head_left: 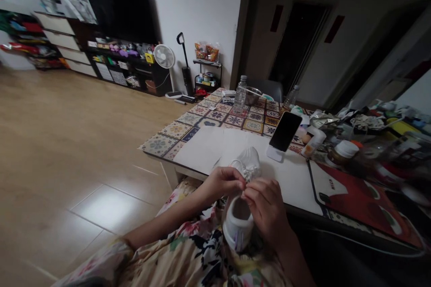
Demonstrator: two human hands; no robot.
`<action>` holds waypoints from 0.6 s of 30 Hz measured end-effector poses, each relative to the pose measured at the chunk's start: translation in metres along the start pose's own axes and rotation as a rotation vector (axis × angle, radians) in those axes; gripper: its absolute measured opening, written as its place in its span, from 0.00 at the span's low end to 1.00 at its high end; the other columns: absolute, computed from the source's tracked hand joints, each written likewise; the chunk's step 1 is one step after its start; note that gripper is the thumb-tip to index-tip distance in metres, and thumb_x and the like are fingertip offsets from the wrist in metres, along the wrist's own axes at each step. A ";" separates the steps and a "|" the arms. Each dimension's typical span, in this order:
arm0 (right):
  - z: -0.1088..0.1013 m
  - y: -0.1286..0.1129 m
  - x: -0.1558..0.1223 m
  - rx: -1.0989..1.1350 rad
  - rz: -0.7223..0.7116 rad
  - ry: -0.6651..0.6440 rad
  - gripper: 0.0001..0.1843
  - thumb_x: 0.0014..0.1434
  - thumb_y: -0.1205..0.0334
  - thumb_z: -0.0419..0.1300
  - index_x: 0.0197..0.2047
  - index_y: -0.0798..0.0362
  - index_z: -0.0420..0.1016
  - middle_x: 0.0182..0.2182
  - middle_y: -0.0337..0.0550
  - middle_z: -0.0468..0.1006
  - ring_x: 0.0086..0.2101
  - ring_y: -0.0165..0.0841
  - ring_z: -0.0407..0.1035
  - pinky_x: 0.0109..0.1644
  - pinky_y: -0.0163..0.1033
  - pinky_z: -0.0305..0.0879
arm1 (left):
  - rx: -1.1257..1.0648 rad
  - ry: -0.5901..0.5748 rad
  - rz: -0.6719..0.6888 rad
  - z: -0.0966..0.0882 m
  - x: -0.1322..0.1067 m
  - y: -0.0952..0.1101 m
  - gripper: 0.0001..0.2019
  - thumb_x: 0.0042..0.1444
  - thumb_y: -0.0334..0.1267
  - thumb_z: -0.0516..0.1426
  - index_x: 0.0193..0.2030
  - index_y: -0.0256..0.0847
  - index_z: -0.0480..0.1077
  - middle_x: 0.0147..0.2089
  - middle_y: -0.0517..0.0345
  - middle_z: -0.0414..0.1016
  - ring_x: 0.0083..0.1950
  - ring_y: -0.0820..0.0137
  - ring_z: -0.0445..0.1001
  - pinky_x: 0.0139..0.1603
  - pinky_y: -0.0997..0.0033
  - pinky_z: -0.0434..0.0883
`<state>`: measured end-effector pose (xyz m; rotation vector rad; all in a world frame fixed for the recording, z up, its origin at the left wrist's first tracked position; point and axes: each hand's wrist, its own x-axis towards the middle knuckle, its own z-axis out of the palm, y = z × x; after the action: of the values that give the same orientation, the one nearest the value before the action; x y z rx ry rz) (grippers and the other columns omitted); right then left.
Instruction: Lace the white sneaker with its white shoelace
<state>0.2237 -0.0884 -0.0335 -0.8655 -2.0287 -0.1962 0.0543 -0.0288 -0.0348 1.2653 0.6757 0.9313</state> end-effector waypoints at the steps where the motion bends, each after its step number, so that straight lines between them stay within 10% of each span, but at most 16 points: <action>1: -0.001 0.001 0.000 0.035 -0.002 0.000 0.08 0.66 0.69 0.56 0.42 0.46 0.74 0.37 0.43 0.80 0.41 0.39 0.71 0.50 0.48 0.65 | 0.015 -0.011 0.017 -0.002 0.002 -0.001 0.23 0.35 0.53 0.72 0.23 0.34 0.73 0.22 0.62 0.71 0.25 0.76 0.65 0.29 0.76 0.61; 18: -0.012 0.008 0.007 0.387 0.009 -0.175 0.08 0.67 0.66 0.54 0.35 0.48 0.71 0.29 0.38 0.78 0.36 0.36 0.68 0.44 0.44 0.62 | 0.524 0.109 0.319 -0.020 0.026 -0.018 0.17 0.52 0.49 0.64 0.24 0.36 0.74 0.28 0.57 0.70 0.32 0.70 0.67 0.37 0.71 0.63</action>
<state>0.2344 -0.0843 -0.0221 -0.6634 -2.1264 0.2799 0.0532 0.0027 -0.0545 1.8343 0.8531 1.1319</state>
